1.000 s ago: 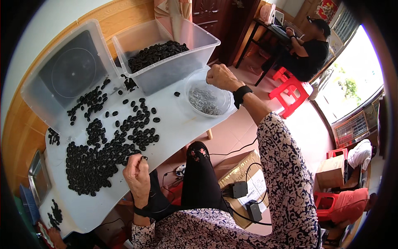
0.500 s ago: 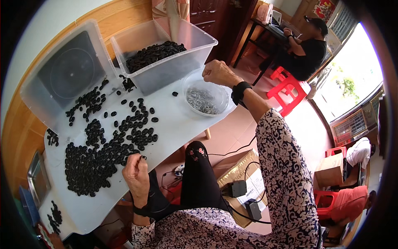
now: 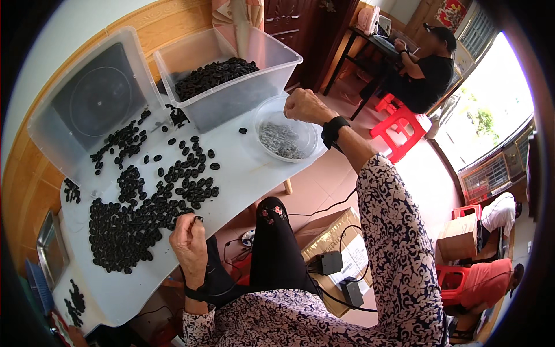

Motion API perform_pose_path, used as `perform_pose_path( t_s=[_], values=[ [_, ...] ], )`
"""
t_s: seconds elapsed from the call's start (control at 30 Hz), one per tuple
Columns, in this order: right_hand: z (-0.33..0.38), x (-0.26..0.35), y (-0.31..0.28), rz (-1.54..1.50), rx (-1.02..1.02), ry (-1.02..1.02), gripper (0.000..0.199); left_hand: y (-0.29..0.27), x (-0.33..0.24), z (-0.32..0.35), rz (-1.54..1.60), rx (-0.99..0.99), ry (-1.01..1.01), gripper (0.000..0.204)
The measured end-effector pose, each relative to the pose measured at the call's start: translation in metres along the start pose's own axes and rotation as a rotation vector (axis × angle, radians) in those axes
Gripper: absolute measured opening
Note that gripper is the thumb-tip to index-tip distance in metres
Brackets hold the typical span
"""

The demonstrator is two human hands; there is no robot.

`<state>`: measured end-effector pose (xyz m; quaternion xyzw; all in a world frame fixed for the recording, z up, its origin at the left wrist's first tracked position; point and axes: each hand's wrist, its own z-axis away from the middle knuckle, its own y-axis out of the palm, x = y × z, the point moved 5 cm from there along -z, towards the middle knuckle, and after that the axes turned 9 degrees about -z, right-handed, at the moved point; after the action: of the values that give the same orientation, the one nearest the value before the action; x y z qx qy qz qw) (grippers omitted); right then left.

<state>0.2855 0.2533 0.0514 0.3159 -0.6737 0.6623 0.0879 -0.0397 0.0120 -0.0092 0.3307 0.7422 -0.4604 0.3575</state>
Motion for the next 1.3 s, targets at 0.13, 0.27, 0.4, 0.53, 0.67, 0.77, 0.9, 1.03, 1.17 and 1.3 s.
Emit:
perform_pose_path(
  t_s=[0.13,0.27,0.4,0.53,0.67,0.77,0.9,1.03,1.17,1.3],
  values=[
    [0.006,0.002,0.005,0.067,0.128,0.005,0.011,-0.001,-0.004,0.0,-0.007,-0.018,0.016,0.003],
    [0.008,-0.007,0.007,0.185,-0.014,-0.177,0.012,0.0,-0.008,-0.001,0.01,-0.011,0.015,0.003],
    [0.004,-0.006,-0.003,0.125,0.017,-0.034,0.015,0.001,-0.004,-0.001,0.008,0.002,0.001,0.003],
    [0.009,-0.004,-0.002,0.105,0.074,0.011,0.012,-0.001,-0.006,-0.002,-0.019,-0.003,0.008,0.003],
    [0.011,-0.005,0.009,0.202,0.098,-0.15,0.01,-0.001,-0.009,-0.002,-0.027,-0.011,0.011,0.003],
    [0.01,-0.005,0.014,0.327,0.017,-0.171,0.013,0.001,-0.006,-0.001,0.023,0.003,-0.029,0.003],
    [0.01,0.002,0.016,0.441,0.09,-0.099,0.016,-0.001,-0.001,0.001,0.021,-0.006,-0.019,0.004],
    [0.014,0.016,-0.009,0.136,-0.029,0.02,0.018,-0.003,-0.01,-0.001,0.005,0.012,-0.013,0.005],
    [0.026,0.083,-0.01,-0.369,-0.117,-0.064,0.022,-0.002,-0.007,-0.001,0.106,0.005,-0.052,0.007],
    [0.072,0.154,0.056,-0.772,0.182,-0.032,0.017,-0.004,-0.004,0.0,0.185,0.003,-0.099,0.009]
  ],
)
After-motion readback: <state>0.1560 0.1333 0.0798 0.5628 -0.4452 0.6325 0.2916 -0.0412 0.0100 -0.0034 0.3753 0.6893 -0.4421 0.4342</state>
